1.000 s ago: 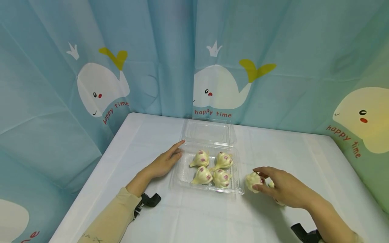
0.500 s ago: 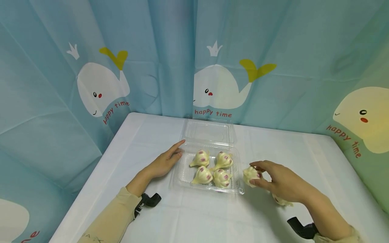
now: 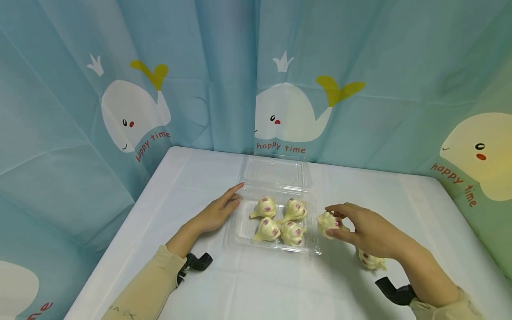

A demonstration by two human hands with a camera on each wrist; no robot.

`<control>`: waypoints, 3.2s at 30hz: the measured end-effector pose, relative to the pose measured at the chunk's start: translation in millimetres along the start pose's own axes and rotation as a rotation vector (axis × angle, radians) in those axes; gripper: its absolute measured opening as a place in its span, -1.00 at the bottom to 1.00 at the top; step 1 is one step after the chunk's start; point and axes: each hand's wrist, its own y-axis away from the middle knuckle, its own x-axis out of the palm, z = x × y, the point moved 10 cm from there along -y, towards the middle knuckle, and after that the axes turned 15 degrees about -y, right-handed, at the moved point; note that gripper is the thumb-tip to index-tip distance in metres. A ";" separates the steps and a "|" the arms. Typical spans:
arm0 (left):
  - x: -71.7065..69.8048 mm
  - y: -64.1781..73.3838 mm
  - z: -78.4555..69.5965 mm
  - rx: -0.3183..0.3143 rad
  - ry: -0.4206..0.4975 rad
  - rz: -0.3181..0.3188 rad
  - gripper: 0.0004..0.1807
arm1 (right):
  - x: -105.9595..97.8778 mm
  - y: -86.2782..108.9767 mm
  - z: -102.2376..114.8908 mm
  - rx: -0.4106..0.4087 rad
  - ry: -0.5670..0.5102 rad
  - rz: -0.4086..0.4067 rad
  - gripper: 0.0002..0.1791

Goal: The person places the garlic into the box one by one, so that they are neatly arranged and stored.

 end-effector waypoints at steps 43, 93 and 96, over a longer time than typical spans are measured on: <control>-1.8 -1.6 -0.6 -0.002 0.004 0.020 -0.41 | 14.6 -47.8 42.6 -0.093 -0.016 0.078 -0.41; 1.0 0.0 0.5 -0.003 0.007 0.020 -0.41 | 59.1 -91.1 94.3 -0.252 0.005 0.238 -0.39; 1.1 -0.1 -0.2 0.003 0.007 0.017 -0.41 | 61.5 -93.0 96.5 -0.262 0.010 0.243 -0.38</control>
